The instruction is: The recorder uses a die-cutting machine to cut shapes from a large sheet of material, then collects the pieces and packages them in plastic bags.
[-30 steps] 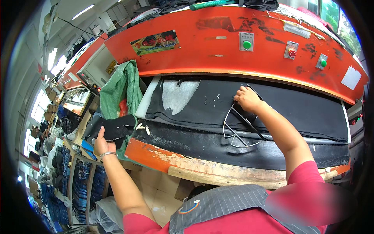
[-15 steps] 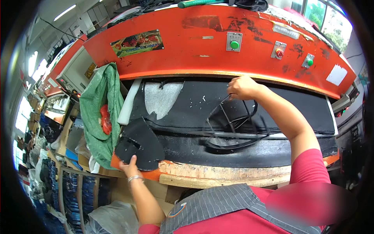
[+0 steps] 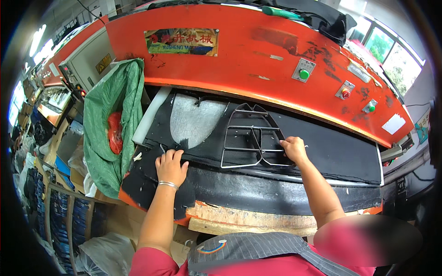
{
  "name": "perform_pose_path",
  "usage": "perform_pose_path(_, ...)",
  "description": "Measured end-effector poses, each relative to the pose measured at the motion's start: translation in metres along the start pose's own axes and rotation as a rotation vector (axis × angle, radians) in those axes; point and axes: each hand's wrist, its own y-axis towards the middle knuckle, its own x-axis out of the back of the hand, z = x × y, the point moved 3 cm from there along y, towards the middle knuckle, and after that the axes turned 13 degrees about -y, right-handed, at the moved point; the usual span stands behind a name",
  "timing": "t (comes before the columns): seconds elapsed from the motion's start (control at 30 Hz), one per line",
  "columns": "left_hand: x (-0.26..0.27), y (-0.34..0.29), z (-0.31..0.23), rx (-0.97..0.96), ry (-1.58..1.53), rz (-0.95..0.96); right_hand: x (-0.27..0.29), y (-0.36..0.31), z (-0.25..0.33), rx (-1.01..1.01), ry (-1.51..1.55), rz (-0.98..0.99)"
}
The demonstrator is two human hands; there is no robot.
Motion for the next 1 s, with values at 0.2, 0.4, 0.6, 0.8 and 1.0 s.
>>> perform_pose_path(0.2,0.014,0.000,-0.017,-0.084,-0.014,-0.271,-0.029,0.031,-0.007,-0.008,-0.088,-0.182)
perform_pose_path(0.4,0.001,0.042,-0.035,-0.223,-0.181,-0.132,-0.033,0.033,0.007,0.009,-0.179,-0.288)
perform_pose_path(0.6,-0.050,0.053,-0.028,-0.111,-0.329,0.034,-0.028,0.025,0.025,-0.087,-0.268,-0.214)
perform_pose_path(0.8,-0.056,0.052,-0.025,-0.168,-0.409,-0.037,-0.020,0.007,0.034,0.077,-0.395,-0.233)
perform_pose_path(1.0,-0.047,0.055,-0.032,-0.220,-0.454,-0.157,-0.023,0.005,0.025,0.133,-0.232,-0.336)
